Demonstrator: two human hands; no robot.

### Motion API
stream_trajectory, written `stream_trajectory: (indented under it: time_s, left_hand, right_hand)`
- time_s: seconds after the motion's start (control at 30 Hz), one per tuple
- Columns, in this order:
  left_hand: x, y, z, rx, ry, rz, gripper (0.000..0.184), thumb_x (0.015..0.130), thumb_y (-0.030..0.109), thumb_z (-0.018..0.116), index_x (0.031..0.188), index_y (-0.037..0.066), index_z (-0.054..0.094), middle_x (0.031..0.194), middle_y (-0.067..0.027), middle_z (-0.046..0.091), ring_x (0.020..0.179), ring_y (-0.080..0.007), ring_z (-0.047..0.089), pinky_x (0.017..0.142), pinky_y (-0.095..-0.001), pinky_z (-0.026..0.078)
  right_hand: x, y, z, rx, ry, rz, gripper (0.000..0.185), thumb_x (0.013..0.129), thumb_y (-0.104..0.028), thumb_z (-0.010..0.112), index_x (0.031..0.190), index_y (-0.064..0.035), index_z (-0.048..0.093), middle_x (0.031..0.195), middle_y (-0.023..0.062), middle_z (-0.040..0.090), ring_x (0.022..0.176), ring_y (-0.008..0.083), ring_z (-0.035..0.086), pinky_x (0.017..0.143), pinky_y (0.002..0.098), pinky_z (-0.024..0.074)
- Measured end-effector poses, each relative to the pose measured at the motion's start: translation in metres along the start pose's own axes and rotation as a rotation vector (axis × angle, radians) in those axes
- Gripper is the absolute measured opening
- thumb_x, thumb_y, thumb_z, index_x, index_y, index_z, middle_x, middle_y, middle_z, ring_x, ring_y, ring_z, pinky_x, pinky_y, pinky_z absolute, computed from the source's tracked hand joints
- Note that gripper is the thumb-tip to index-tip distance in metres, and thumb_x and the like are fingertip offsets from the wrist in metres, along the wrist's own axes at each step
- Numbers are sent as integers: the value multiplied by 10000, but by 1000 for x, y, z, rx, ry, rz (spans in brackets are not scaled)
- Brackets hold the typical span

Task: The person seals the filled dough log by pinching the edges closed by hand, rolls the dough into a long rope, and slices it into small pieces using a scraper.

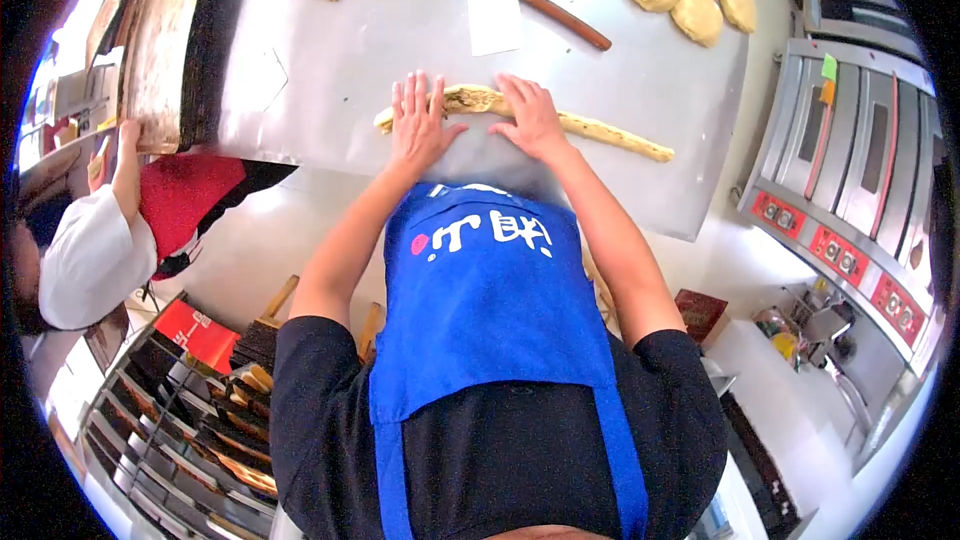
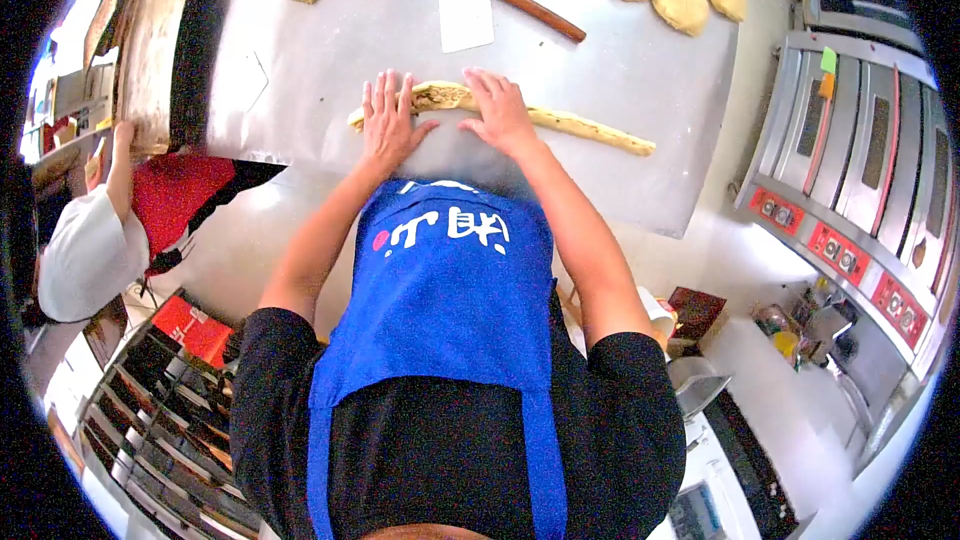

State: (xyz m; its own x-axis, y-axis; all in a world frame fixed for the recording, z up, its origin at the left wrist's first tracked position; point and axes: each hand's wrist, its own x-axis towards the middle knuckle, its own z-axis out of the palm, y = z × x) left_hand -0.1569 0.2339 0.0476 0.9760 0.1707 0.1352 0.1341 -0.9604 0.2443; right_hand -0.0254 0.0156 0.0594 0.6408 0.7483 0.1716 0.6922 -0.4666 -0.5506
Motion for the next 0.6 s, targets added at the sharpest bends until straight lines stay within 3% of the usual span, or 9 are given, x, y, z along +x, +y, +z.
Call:
stream_trajectory:
  time_s: [0.03, 0.17, 0.33, 0.47, 0.6]
  left_hand:
    - [3, -8, 0, 5, 8, -14, 991, 873, 636, 751, 1612, 60, 429, 1610, -287, 430, 1528, -454, 361, 1284, -614, 217]
    - [15, -26, -8, 86, -44, -6, 1025, 870, 702, 708, 1599, 35, 433, 1558, -291, 470, 1460, -441, 432, 1257, -605, 261]
    - [2, -44, -20, 81, -60, 57, 1060, 842, 738, 704, 1592, 35, 443, 1396, -238, 555, 1266, -394, 545, 1156, -533, 385]
    - [0, -64, -19, 74, -95, 133, 1041, 840, 752, 698, 1571, 49, 469, 1215, -182, 584, 1149, -357, 568, 1015, -481, 466]
    - [31, -89, -10, -27, -167, 165, 922, 851, 742, 697, 1476, 77, 564, 1175, -186, 595, 1112, -343, 591, 957, -450, 499]
  right_hand:
    - [6, -3, 2, -63, -65, -64, 887, 752, -282, 898, 1534, -86, 530, 1388, 160, 622, 1278, 372, 587, 1070, 469, 478]
    - [29, -11, 17, -112, -152, -88, 885, 717, -261, 925, 1503, -80, 561, 1395, 127, 615, 1274, 333, 582, 1052, 461, 488]
    - [49, -6, 30, -99, -168, -168, 811, 719, -271, 929, 1439, -88, 603, 1176, 104, 619, 1104, 319, 607, 951, 450, 512]
    - [56, -14, 30, -92, -212, -163, 762, 736, -291, 920, 1405, -95, 614, 1144, 108, 617, 1110, 332, 607, 955, 462, 508]
    - [67, -3, 34, -93, -239, -181, 737, 759, -362, 909, 1387, -89, 636, 1111, 115, 618, 1064, 335, 611, 924, 467, 515]
